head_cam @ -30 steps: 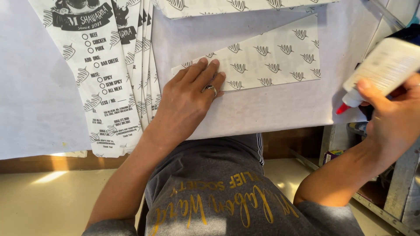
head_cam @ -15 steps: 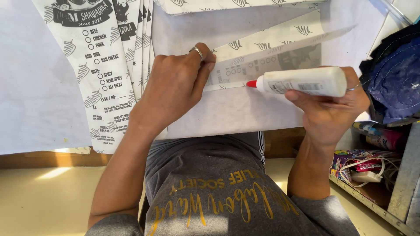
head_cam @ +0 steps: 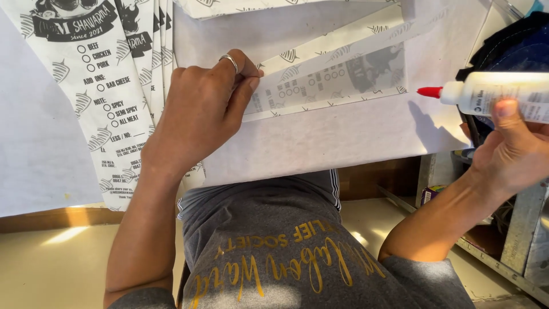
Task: The person applies glue to the edges of printed paper wrappers and folds them by hand, processing one wrapper at a time on a work surface.
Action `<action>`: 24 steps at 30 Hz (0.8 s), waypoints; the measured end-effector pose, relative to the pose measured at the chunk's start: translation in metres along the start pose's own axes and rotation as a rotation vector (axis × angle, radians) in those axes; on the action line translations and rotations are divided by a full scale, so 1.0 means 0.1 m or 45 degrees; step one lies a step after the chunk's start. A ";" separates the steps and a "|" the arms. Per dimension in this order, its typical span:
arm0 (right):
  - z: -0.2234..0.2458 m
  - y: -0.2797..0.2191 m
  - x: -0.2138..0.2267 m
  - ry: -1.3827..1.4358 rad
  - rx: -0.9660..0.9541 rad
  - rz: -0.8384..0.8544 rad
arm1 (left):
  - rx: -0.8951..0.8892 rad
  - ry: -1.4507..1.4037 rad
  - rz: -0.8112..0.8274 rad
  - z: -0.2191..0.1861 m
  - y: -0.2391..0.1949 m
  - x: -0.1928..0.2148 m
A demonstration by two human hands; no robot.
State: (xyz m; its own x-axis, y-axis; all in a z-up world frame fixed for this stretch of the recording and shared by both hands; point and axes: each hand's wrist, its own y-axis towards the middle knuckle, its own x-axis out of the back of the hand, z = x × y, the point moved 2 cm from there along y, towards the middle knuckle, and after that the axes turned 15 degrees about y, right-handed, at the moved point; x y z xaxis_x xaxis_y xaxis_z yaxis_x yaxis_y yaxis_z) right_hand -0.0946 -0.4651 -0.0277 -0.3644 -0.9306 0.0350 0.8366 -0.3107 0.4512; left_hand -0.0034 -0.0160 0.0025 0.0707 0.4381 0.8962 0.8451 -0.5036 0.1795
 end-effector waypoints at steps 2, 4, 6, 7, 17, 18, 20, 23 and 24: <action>0.01 0.03 -0.12 -0.035 0.086 -0.034 | 0.041 -0.022 0.038 0.00 0.00 0.01; 0.00 0.04 -0.21 -0.022 0.061 -0.026 | 0.034 -0.027 0.030 0.01 0.01 0.02; 0.03 0.05 -0.35 -0.009 0.037 -0.016 | 0.028 -0.033 0.020 0.01 0.01 0.02; 0.06 0.05 -0.45 0.045 -0.005 -0.019 | 0.050 -0.043 0.038 0.02 0.02 0.02; 0.19 -0.22 -1.73 0.442 -0.227 0.135 | 0.092 -0.207 0.053 0.14 0.10 0.05; 0.19 -0.23 -1.82 0.446 -0.231 0.144 | 0.103 -0.205 0.050 0.15 0.12 0.06; 0.22 -0.26 -2.03 0.418 -0.126 0.328 | 0.144 -0.309 0.085 0.18 0.15 0.09; 0.24 -0.37 -2.31 0.403 -0.225 0.329 | 0.237 -0.377 0.152 0.26 0.18 0.07; 0.29 -0.40 -2.41 0.405 -0.223 0.334 | 0.240 -0.377 0.148 0.28 0.17 0.06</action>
State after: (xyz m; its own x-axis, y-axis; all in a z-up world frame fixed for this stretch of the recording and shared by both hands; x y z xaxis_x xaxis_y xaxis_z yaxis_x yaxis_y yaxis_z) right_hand -0.0523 -0.2232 -0.0280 -0.0100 -0.9870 -0.1604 0.9507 -0.0591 0.3045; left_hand 0.0264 -0.0015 -0.0001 0.2987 0.5963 0.7452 0.9034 -0.4285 -0.0192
